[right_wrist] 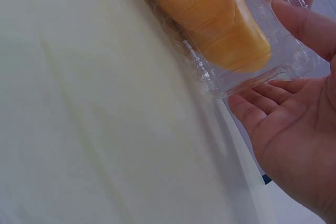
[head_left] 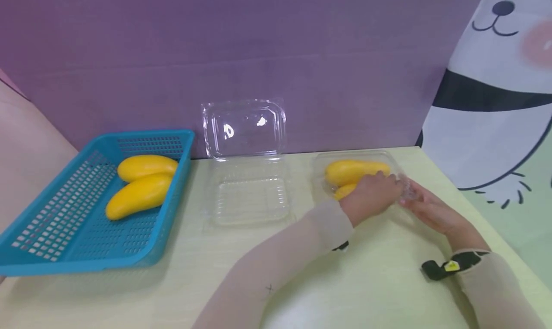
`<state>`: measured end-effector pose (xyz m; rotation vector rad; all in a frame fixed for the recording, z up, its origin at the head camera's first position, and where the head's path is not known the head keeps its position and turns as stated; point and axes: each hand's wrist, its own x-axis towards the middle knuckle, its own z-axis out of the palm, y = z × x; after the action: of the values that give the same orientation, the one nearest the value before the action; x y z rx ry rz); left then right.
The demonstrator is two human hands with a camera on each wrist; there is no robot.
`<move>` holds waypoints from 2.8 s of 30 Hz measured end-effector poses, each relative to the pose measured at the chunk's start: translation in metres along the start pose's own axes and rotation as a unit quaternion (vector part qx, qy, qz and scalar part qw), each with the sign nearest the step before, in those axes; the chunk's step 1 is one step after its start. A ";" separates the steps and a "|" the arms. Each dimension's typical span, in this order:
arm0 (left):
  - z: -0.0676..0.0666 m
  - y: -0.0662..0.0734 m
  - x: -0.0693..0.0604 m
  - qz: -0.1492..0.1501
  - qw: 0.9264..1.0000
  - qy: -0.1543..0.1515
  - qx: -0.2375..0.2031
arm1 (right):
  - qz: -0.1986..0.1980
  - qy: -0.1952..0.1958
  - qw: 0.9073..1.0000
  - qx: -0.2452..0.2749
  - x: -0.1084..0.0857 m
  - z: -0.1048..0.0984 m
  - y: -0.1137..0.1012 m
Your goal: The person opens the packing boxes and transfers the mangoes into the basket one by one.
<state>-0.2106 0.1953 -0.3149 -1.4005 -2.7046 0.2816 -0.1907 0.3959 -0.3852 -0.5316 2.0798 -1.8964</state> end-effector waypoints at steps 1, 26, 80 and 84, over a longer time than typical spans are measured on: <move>0.000 0.002 0.000 -0.003 1.000 -0.001 0.003 | 0.003 0.000 1.000 0.003 0.000 0.000 0.000; -0.003 0.019 0.005 -0.093 0.995 0.020 -0.014 | -0.059 -0.050 0.996 0.045 -0.001 -0.005 0.002; -0.004 -0.013 -0.021 -0.015 0.999 -0.022 -0.043 | -0.040 -0.025 0.999 0.019 -0.001 0.001 0.006; -0.004 -0.020 -0.032 -0.011 1.000 -0.019 -0.004 | -0.041 -0.022 0.999 0.012 -0.001 0.001 0.006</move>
<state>-0.2074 0.1579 -0.3070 -1.3794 -2.7530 0.3006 -0.1904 0.3960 -0.3909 -0.6570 2.0347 -1.9320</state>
